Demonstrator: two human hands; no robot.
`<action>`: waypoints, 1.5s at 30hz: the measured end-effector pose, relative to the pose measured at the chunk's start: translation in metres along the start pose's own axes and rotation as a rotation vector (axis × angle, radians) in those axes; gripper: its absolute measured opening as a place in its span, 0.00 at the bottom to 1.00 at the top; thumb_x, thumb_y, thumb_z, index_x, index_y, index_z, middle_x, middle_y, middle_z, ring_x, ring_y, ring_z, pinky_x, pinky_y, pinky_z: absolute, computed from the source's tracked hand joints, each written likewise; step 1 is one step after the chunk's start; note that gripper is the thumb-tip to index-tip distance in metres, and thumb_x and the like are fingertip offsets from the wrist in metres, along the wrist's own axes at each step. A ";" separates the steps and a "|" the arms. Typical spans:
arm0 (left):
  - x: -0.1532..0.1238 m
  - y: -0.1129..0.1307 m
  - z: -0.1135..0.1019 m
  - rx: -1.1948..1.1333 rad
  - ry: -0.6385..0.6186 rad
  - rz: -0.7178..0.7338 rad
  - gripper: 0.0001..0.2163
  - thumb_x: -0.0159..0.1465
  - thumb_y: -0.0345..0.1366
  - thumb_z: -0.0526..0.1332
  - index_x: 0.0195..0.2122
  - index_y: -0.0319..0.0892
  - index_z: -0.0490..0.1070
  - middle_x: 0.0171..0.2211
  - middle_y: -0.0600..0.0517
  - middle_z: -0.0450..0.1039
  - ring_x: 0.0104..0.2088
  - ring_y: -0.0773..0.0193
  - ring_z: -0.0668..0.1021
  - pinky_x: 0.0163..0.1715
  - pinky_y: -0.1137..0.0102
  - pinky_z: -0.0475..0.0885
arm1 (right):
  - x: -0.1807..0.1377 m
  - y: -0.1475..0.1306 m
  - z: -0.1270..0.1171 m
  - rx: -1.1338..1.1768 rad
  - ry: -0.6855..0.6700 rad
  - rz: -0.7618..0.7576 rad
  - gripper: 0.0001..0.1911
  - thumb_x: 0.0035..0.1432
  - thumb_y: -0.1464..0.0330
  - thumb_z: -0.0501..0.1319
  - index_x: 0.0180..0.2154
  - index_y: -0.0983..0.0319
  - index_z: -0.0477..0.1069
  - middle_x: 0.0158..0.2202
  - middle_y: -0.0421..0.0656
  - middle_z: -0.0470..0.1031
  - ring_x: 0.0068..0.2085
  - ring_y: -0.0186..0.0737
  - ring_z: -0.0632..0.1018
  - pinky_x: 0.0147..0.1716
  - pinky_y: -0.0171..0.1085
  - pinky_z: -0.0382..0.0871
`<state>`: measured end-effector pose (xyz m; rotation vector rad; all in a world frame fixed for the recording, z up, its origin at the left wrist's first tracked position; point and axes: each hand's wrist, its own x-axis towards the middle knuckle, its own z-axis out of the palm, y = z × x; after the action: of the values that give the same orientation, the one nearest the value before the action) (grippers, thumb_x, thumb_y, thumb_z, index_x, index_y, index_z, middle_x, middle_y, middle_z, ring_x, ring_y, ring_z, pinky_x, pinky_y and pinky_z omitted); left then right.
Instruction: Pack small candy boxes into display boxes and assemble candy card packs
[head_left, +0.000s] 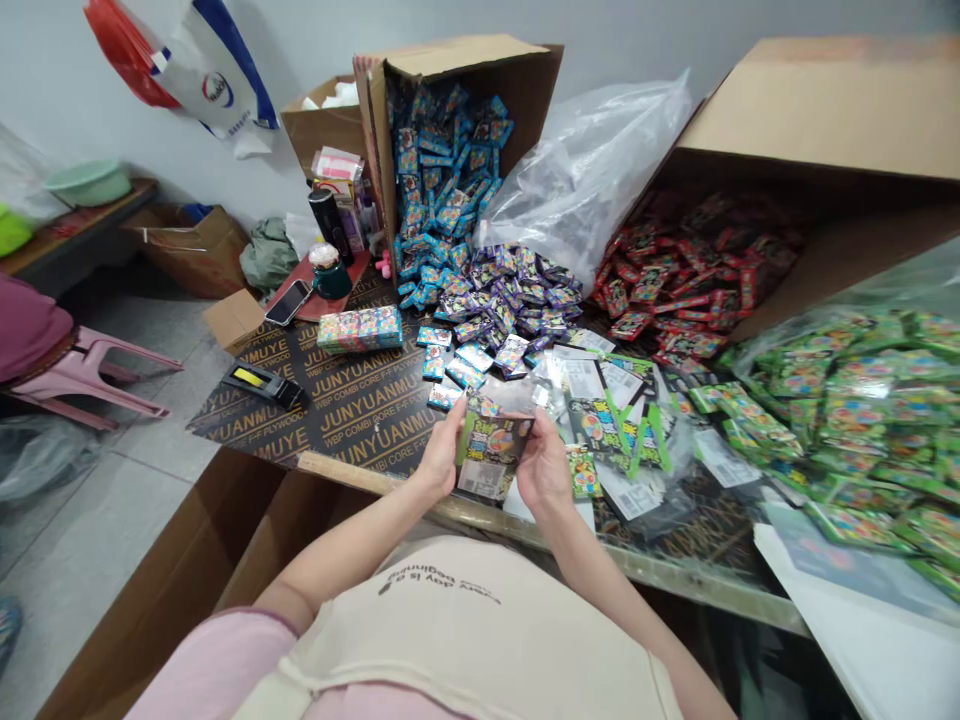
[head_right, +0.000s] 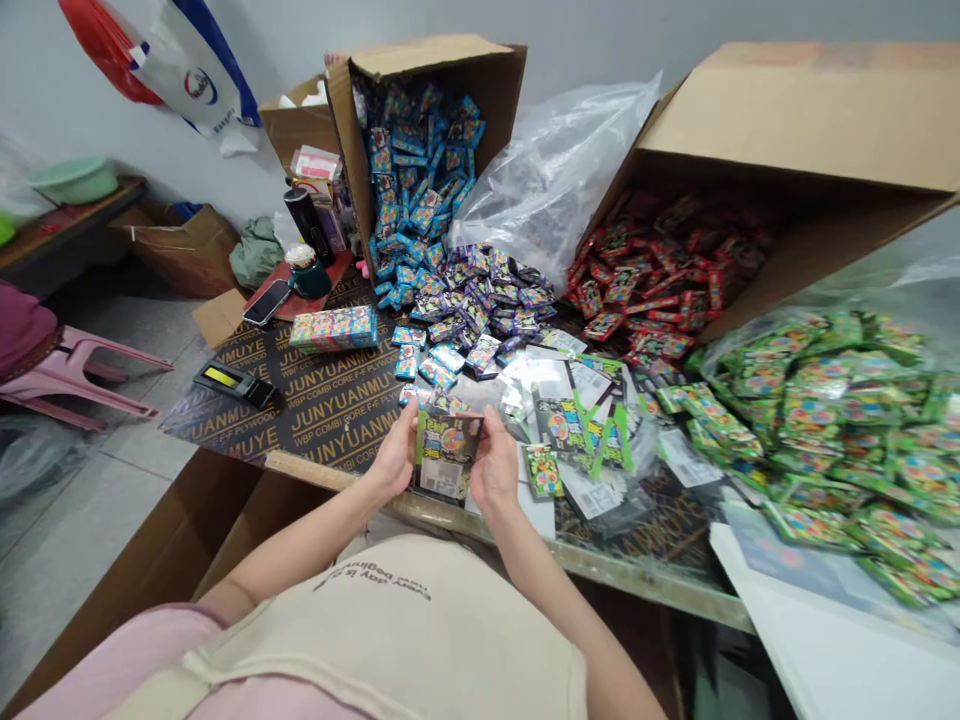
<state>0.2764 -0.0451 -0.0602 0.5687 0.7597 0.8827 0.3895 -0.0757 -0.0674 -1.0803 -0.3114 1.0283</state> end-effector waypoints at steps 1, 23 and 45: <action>-0.001 0.001 0.001 -0.019 0.005 -0.015 0.28 0.51 0.60 0.65 0.34 0.35 0.78 0.32 0.44 0.81 0.41 0.51 0.82 0.48 0.61 0.73 | -0.001 -0.002 0.000 0.000 -0.001 0.008 0.20 0.43 0.49 0.68 0.25 0.61 0.77 0.26 0.40 0.80 0.33 0.43 0.80 0.37 0.40 0.76; -0.017 0.041 0.011 0.848 -0.146 0.873 0.02 0.55 0.34 0.68 0.29 0.42 0.80 0.30 0.48 0.81 0.33 0.63 0.80 0.38 0.67 0.74 | -0.003 -0.028 -0.019 -0.451 -0.170 -0.665 0.04 0.50 0.67 0.69 0.31 0.56 0.80 0.33 0.41 0.82 0.36 0.42 0.81 0.39 0.41 0.75; -0.017 0.056 -0.004 1.233 -0.432 1.003 0.05 0.59 0.35 0.66 0.30 0.41 0.78 0.35 0.45 0.80 0.35 0.62 0.81 0.37 0.69 0.75 | -0.015 -0.048 -0.037 -0.690 -0.462 -0.701 0.04 0.55 0.65 0.66 0.31 0.57 0.79 0.37 0.45 0.81 0.39 0.42 0.81 0.42 0.43 0.74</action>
<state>0.2402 -0.0299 -0.0168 2.2914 0.5219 1.0459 0.4314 -0.1136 -0.0410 -1.1833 -1.3913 0.5105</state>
